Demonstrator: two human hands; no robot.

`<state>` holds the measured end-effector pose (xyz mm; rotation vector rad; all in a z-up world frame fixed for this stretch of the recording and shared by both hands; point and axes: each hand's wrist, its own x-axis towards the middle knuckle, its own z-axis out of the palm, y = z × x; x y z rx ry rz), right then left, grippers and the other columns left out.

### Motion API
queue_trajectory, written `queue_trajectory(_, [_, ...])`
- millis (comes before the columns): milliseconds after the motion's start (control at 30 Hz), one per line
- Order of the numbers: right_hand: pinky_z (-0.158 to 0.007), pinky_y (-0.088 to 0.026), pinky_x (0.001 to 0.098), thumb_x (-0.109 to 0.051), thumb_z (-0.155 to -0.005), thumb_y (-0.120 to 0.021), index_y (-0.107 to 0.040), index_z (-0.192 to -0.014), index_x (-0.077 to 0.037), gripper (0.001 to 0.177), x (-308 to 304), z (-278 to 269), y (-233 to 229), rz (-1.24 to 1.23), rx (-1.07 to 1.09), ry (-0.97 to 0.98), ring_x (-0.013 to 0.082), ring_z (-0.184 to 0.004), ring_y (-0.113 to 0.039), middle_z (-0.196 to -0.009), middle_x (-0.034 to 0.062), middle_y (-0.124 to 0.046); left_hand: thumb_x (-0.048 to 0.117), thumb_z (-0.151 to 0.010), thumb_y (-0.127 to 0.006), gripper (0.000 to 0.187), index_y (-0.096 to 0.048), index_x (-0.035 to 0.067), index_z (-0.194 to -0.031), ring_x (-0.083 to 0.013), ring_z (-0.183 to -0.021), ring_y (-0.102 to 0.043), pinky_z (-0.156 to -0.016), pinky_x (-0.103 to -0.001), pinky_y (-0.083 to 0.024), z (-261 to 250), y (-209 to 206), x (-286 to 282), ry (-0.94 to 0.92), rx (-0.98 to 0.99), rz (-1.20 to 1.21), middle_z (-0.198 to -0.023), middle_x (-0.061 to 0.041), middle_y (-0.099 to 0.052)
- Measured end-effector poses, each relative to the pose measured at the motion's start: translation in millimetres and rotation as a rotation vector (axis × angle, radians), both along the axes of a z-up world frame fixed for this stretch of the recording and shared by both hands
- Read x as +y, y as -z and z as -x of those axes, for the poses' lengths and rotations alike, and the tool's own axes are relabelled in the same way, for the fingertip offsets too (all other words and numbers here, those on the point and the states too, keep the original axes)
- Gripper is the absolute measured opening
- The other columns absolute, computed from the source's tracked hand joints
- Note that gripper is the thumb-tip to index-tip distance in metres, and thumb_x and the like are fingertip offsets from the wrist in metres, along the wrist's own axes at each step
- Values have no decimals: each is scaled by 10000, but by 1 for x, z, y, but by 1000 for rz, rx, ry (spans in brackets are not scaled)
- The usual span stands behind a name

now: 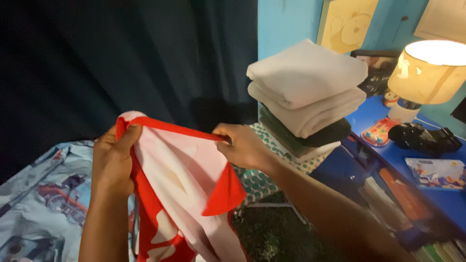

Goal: The person folds a white towel and a red-and-white patterned towel on an ironing board, then stacks them. They then unfold and refold a blue patterned sheet on the same surface.

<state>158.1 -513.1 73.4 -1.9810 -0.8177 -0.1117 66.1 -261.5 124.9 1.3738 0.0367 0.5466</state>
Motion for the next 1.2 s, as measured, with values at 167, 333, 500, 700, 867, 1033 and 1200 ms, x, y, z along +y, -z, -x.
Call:
queue_trajectory(167, [-646,-535,351,-183,-900,-659,-723,-1083,-57,231,-12,-13,0,-13,-27,20,199,-677,-702,-810,137,-747,195,-1008,-664,153,-726,79,-1086,-121,-826,-673,-751,-291,-552,0,1,13,-41,-17,9,-986,-23,-732])
queue_trajectory(333, [-614,-507,327,-285,-967,-672,-730,-1018,-44,253,-26,-34,4,-36,-6,111,130,-647,-598,-754,103,-689,196,-999,-680,161,-712,100,-1124,-136,-861,-691,-776,-310,-562,-2,-1,31,-37,-26,133,-1023,-25,-734])
queue_trajectory(500, [-605,-484,316,-323,-951,-671,-717,-977,-39,289,-46,-48,6,-74,-26,157,108,-645,-557,-713,49,-636,268,-1026,-654,226,-688,78,-1143,-194,-943,-716,-873,-356,-570,-3,-2,53,0,48,222,-1086,-64,-747])
queue_trajectory(700, [-724,-502,340,-453,-953,-712,-712,-869,5,466,-59,-42,0,45,116,151,168,-756,-603,-772,105,-650,261,-1027,-660,238,-691,78,-1175,-219,-1065,-714,-993,-382,-550,-12,3,73,108,-35,335,-1173,-79,-744])
queue_trajectory(867, [-776,-540,325,-404,-860,-731,-730,-982,-84,343,-95,-52,-3,182,192,-90,164,-840,-674,-864,52,-725,237,-1013,-700,215,-700,78,-1158,-211,-1078,-723,-1024,-383,-572,-18,5,85,3,-84,379,-1170,-79,-754])
queue_trajectory(1033, [-883,-549,355,-242,-881,-783,-692,-1103,-89,285,-108,-87,15,-701,264,-112,172,-971,-654,-1030,33,-697,266,-953,-732,238,-703,101,-1122,-192,-972,-725,-900,-377,-598,-19,11,72,135,15,287,-1095,-62,-751])
queue_trajectory(1200, [-848,-578,403,-279,-976,-740,-629,-1132,-99,262,-139,-109,7,-1314,290,-286,236,-940,-674,-1016,82,-683,208,-994,-808,214,-677,76,-1099,-174,-838,-675,-724,-356,-572,-6,8,56,200,48,78,-996,-61,-696])
